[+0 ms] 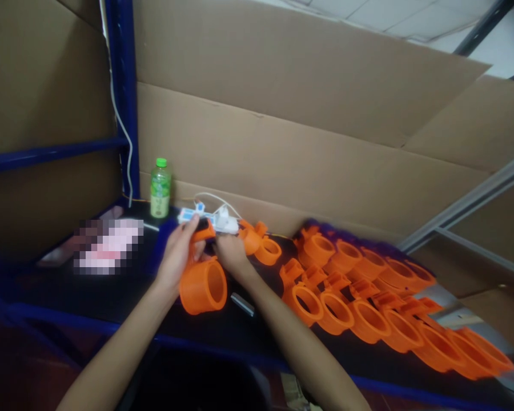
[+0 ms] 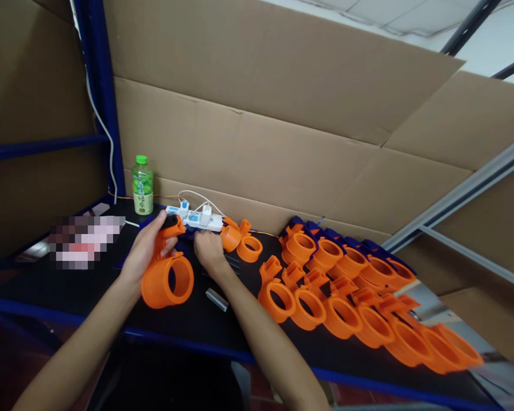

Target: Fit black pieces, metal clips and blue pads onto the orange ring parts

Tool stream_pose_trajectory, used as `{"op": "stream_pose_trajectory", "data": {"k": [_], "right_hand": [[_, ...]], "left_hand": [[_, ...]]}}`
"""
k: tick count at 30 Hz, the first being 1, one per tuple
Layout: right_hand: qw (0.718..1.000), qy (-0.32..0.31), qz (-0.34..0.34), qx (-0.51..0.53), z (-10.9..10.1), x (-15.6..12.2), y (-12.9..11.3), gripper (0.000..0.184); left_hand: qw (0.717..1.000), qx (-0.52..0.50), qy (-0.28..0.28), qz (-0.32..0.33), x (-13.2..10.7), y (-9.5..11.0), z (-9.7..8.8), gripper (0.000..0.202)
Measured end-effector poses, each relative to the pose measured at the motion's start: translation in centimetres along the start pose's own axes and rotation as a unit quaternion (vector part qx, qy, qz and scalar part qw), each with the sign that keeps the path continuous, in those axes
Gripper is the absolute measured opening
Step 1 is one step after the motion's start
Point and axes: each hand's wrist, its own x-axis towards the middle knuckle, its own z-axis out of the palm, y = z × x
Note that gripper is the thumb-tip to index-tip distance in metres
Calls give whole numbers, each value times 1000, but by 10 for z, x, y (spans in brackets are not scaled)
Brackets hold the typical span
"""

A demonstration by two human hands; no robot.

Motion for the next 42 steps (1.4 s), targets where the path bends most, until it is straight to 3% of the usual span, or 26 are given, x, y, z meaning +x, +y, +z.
{"op": "stream_pose_trajectory", "data": {"k": [6,13,20,24,32,42], "right_hand": [[982,83,-3,168,-20,-9,13,17],[896,201,-36,394,-45,-32,20,42],[831,215,-77,508,-37,-46,-5,30],[824,208,-121,512,-35,-46,-7,34],[858,276,-238,362,-37,-48,1,25],[853,333,-268,300,-32,-54,-3,31]], "left_hand": [[1000,-9,23,19,0,0,1,40],[998,-4,51,33,0,-3,4,42],[998,14,42,33,2,-6,3,44],[999,15,26,22,0,-7,3,42],[999,16,27,-1,0,-6,2,44],[999,29,19,4,-1,-4,4,40]]}}
